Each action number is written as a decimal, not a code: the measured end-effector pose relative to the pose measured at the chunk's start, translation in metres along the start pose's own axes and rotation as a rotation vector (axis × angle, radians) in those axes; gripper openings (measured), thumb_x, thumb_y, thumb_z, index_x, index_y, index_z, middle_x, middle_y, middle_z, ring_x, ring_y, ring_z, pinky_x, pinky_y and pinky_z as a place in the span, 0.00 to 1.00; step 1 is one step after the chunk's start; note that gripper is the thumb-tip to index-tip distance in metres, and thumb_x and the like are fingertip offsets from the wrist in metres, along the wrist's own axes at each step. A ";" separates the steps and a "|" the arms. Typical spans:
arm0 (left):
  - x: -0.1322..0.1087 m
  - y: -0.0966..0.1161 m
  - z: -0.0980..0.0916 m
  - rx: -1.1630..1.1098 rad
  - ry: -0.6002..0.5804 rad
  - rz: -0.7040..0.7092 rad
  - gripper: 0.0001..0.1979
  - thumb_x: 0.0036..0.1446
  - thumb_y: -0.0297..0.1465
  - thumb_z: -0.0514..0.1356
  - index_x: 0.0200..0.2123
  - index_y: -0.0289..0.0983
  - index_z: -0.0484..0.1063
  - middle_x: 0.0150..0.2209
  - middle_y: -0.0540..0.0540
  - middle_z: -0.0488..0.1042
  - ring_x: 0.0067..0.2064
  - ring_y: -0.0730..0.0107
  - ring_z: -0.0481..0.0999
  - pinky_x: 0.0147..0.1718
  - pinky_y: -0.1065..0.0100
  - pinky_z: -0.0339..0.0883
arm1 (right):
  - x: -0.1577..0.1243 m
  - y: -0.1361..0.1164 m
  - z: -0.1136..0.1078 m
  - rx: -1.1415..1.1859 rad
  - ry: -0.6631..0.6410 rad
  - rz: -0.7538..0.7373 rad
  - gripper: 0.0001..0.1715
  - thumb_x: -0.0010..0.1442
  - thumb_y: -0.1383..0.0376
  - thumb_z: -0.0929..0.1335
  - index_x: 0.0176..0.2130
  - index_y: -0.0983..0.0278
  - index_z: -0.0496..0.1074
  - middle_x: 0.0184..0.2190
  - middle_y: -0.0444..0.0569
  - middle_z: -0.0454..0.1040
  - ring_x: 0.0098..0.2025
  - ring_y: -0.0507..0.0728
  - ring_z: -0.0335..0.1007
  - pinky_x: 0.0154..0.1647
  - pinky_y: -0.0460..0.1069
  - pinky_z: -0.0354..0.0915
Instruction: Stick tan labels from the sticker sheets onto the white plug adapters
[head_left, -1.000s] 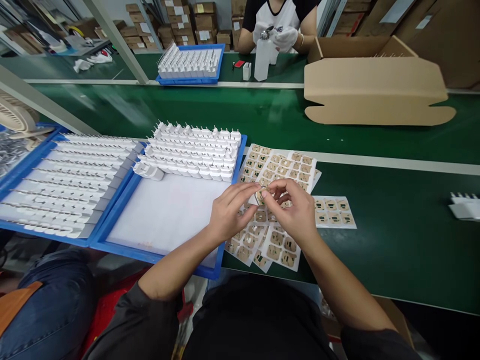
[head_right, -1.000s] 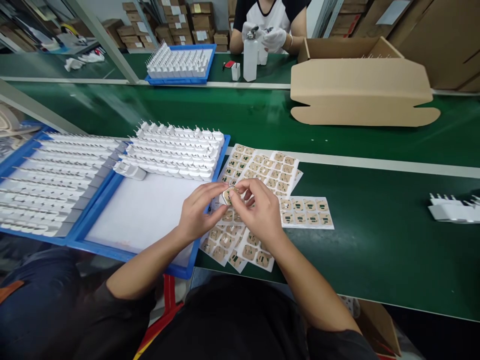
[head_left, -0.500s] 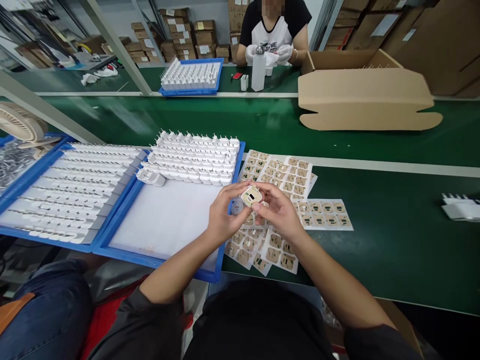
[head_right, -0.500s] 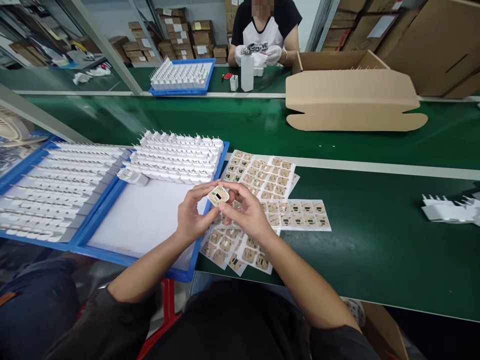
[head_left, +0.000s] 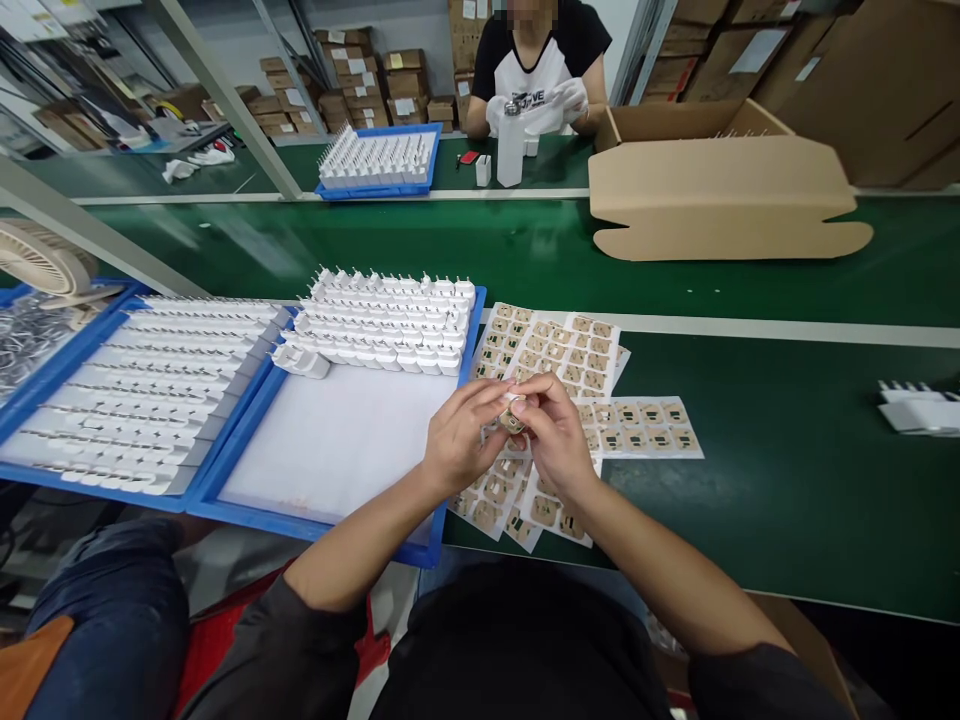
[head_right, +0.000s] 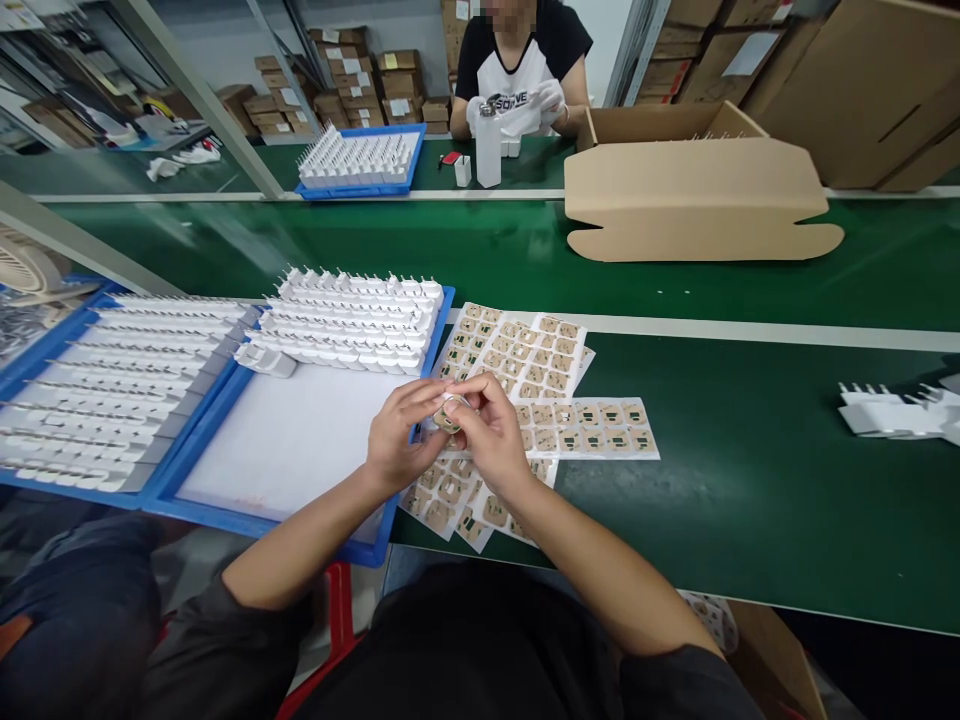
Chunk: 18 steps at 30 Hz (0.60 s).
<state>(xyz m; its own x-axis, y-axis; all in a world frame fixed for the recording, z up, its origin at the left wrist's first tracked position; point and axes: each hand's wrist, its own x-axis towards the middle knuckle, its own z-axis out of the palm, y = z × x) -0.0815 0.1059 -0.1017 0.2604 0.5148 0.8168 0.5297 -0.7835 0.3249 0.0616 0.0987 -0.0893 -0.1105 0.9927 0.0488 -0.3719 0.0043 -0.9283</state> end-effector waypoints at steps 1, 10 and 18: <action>0.000 0.000 -0.001 0.010 0.003 0.007 0.23 0.55 0.20 0.61 0.52 0.42 0.64 0.50 0.41 0.78 0.53 0.62 0.77 0.48 0.56 0.75 | -0.001 0.000 0.001 0.005 0.006 0.007 0.08 0.58 0.59 0.72 0.36 0.57 0.70 0.32 0.41 0.56 0.26 0.49 0.56 0.18 0.42 0.57; 0.003 0.001 -0.002 0.102 0.037 0.033 0.21 0.54 0.21 0.61 0.48 0.44 0.62 0.47 0.43 0.77 0.46 0.63 0.76 0.42 0.57 0.74 | -0.001 0.000 0.000 -0.069 -0.012 -0.033 0.09 0.57 0.56 0.71 0.37 0.57 0.72 0.31 0.42 0.57 0.25 0.50 0.55 0.19 0.44 0.58; 0.003 0.001 -0.003 0.119 0.048 0.074 0.20 0.54 0.21 0.62 0.48 0.42 0.62 0.47 0.42 0.76 0.46 0.63 0.74 0.42 0.58 0.74 | -0.001 0.003 -0.003 -0.011 -0.037 -0.069 0.03 0.59 0.61 0.70 0.35 0.57 0.75 0.29 0.41 0.59 0.25 0.50 0.55 0.21 0.44 0.57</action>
<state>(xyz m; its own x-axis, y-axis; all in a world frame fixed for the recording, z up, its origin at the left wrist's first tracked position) -0.0824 0.1050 -0.0977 0.2648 0.4373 0.8595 0.6028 -0.7707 0.2064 0.0629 0.0982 -0.0931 -0.1193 0.9848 0.1262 -0.3700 0.0738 -0.9261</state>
